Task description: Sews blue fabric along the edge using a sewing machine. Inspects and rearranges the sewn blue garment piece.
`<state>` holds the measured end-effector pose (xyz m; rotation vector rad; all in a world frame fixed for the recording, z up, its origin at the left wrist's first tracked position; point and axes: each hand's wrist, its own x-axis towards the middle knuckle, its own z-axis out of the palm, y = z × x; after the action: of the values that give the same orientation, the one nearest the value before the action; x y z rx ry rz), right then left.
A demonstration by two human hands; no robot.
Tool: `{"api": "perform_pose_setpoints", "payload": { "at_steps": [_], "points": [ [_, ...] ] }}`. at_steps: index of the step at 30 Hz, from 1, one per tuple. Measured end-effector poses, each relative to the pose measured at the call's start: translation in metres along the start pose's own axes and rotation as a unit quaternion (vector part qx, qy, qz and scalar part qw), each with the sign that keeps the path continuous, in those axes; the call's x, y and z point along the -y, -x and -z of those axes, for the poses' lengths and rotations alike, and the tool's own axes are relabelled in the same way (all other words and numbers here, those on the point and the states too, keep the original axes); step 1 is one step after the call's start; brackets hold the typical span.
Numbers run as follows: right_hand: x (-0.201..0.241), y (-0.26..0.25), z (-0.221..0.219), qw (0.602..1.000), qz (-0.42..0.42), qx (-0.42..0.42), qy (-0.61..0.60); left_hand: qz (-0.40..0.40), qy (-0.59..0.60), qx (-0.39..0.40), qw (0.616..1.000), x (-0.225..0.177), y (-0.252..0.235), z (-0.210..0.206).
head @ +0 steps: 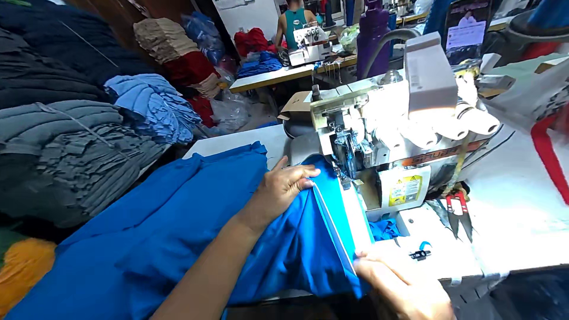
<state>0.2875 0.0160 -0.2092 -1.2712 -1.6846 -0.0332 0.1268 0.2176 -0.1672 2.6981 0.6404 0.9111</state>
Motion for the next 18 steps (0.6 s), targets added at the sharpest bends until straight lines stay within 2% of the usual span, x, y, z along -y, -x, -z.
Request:
{"api": "perform_pose_setpoints", "payload": {
  "at_steps": [2,5,8,11,15,18],
  "points": [
    [-0.011,-0.008,-0.010,0.999,0.014,-0.034,0.002,-0.033,0.001,-0.020,0.999,0.026,-0.003,-0.004],
    [-0.028,-0.023,-0.021,0.997,0.038,-0.071,-0.011,-0.017,-0.018,-0.015,1.000,0.030,-0.013,0.000],
    [-0.033,-0.035,-0.024,0.997,0.018,-0.073,-0.025,-0.016,-0.058,0.004,0.998,0.030,-0.015,0.014],
    [-0.036,-0.043,-0.024,0.996,-0.015,-0.071,-0.046,-0.023,-0.112,-0.009,0.993,0.031,-0.008,0.044],
    [-0.046,-0.053,-0.019,0.999,0.022,-0.043,-0.023,-0.041,-0.168,0.007,0.985,-0.012,0.020,0.113],
    [-0.048,-0.060,-0.010,0.999,0.025,0.024,-0.010,-0.063,-0.210,0.037,0.975,-0.068,0.060,0.154]
  ]
}}
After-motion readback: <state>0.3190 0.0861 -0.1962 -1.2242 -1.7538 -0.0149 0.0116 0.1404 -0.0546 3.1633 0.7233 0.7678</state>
